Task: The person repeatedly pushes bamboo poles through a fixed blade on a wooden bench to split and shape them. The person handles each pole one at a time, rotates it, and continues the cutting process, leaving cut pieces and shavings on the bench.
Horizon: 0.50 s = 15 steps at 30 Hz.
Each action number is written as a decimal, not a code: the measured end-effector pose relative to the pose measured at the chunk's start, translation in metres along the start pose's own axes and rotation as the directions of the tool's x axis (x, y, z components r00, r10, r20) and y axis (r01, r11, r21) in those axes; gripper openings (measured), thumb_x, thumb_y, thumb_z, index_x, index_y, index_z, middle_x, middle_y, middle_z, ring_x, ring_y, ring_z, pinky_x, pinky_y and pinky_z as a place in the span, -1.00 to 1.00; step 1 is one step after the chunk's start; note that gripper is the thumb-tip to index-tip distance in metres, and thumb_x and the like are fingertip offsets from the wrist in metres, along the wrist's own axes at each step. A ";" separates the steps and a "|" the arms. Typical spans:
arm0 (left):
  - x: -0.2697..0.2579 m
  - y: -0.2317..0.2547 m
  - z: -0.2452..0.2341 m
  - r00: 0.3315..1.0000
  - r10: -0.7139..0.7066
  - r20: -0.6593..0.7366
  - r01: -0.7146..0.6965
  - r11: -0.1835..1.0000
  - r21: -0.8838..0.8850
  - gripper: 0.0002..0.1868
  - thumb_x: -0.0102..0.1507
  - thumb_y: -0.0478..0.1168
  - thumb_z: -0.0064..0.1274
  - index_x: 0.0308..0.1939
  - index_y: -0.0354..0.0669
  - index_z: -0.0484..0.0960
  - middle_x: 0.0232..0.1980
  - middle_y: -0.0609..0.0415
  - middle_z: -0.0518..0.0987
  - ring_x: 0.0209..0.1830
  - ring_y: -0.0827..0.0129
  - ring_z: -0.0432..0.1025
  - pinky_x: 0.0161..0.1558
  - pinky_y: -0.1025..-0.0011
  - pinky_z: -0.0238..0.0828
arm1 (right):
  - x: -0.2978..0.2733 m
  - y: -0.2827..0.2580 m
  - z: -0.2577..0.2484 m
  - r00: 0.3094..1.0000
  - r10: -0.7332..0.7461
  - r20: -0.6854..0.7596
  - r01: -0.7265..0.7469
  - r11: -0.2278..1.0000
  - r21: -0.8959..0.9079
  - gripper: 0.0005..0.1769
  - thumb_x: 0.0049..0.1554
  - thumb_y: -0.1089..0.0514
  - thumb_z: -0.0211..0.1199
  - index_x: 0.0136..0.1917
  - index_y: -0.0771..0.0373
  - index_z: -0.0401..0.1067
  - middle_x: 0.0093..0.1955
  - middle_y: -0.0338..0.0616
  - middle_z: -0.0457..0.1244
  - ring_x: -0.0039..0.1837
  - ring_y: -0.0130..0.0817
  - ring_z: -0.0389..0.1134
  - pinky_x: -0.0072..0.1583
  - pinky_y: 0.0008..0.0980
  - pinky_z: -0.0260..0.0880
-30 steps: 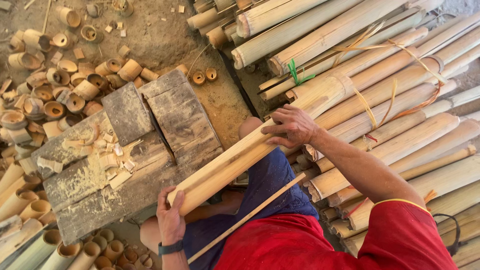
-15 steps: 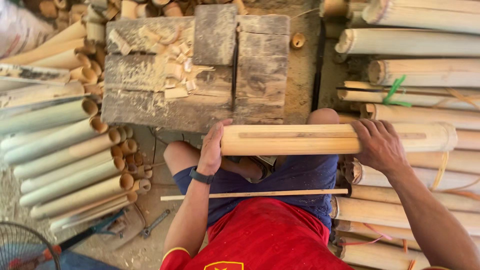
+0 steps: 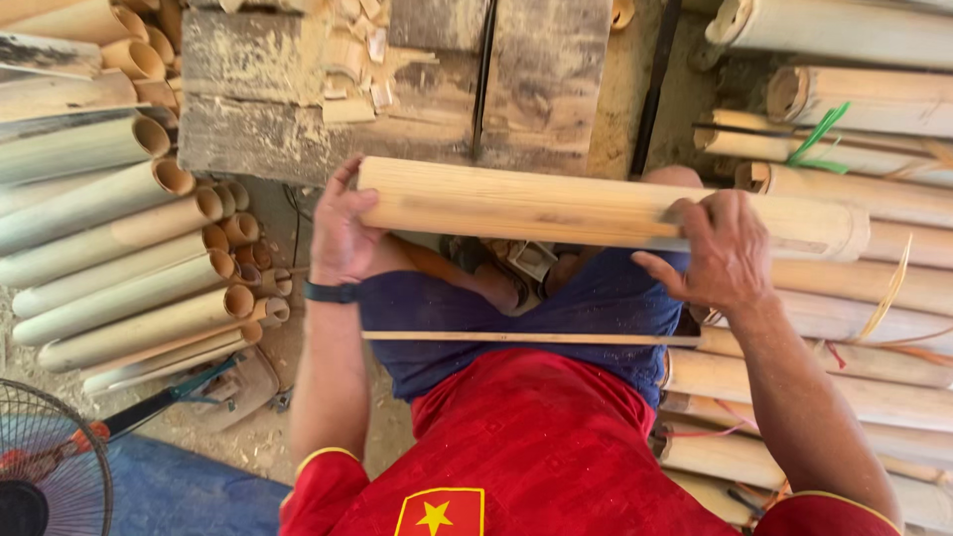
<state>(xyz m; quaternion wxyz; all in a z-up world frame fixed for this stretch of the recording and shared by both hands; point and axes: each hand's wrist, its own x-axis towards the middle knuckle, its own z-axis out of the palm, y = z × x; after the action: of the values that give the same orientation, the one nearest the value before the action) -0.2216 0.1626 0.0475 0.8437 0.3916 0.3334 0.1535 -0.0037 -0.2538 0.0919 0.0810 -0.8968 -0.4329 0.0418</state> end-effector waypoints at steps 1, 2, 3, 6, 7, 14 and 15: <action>-0.001 0.007 -0.009 0.998 -0.035 0.043 0.036 0.999 -0.040 -0.30 0.18 -0.44 0.04 0.43 -0.17 0.31 0.23 -0.06 0.50 0.16 0.15 0.49 0.13 0.16 0.59 | -0.003 -0.014 0.000 0.997 -0.034 0.073 0.035 0.999 -0.021 -0.38 0.04 -0.42 0.31 0.06 0.10 0.45 -0.06 -0.04 0.15 0.00 -0.15 0.21 -0.04 -0.09 0.35; -0.004 0.012 -0.016 0.994 -0.066 0.086 0.073 0.994 -0.078 -0.27 0.17 -0.46 0.00 0.46 -0.14 0.31 0.22 -0.06 0.50 0.17 0.15 0.48 0.15 0.18 0.57 | -0.009 -0.030 0.002 0.987 -0.067 0.146 0.073 0.997 -0.037 -0.43 0.10 -0.41 0.22 0.06 0.07 0.47 -0.03 -0.06 0.16 0.01 -0.18 0.22 -0.06 -0.14 0.37; -0.006 0.015 -0.022 0.990 -0.094 0.100 0.100 0.994 -0.053 -0.27 0.17 -0.47 -0.02 0.46 -0.13 0.31 0.23 -0.04 0.50 0.18 0.17 0.48 0.16 0.17 0.56 | -0.014 -0.046 0.006 0.971 -0.099 0.218 0.112 0.993 -0.049 -0.47 0.15 -0.40 0.14 0.07 0.03 0.48 0.00 -0.08 0.18 0.02 -0.22 0.24 -0.08 -0.19 0.39; -0.013 0.017 -0.031 0.980 -0.144 0.137 0.143 0.990 0.015 -0.28 0.18 -0.49 -0.05 0.45 -0.10 0.33 0.24 0.00 0.50 0.18 0.21 0.48 0.16 0.15 0.56 | -0.023 -0.095 0.028 0.910 -0.252 0.329 0.242 0.968 0.071 -0.48 0.21 -0.30 0.14 0.11 0.17 0.47 -0.10 -0.07 0.18 -0.06 -0.24 0.25 -0.11 -0.26 0.42; -0.015 0.016 -0.032 0.980 -0.145 0.136 0.142 0.989 0.031 -0.29 0.18 -0.48 -0.04 0.44 -0.09 0.34 0.22 -0.01 0.51 0.17 0.21 0.48 0.16 0.16 0.56 | -0.027 -0.108 0.034 0.921 -0.284 0.268 0.253 0.957 0.145 -0.49 0.23 -0.24 0.17 0.16 0.21 0.46 -0.09 -0.06 0.19 -0.04 -0.21 0.26 -0.10 -0.26 0.41; -0.027 0.005 -0.042 0.986 -0.113 0.123 0.101 0.990 0.100 -0.42 0.29 -0.44 0.09 0.40 -0.08 0.38 0.17 0.05 0.56 0.17 0.34 0.47 0.19 0.34 0.48 | -0.055 -0.126 0.046 0.866 -0.486 0.122 0.401 0.819 0.411 -0.65 0.02 -0.01 0.33 0.00 0.23 0.50 -0.08 -0.10 0.30 0.07 -0.13 0.35 0.18 -0.17 0.38; -0.028 0.004 -0.043 0.985 -0.115 0.129 0.104 0.990 0.094 -0.42 0.30 -0.43 0.09 0.40 -0.07 0.39 0.16 0.08 0.56 0.16 0.37 0.47 0.18 0.35 0.48 | -0.061 -0.122 0.044 0.863 -0.482 0.151 0.396 0.831 0.390 -0.71 0.02 0.08 0.30 0.00 0.21 0.51 -0.07 -0.13 0.31 0.09 -0.15 0.36 0.19 -0.19 0.38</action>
<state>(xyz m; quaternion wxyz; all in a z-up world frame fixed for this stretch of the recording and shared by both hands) -0.2713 0.1748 0.0420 0.8535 0.4184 0.3035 0.0657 -0.1418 -0.2224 0.0710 0.1909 -0.7315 -0.6210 0.2067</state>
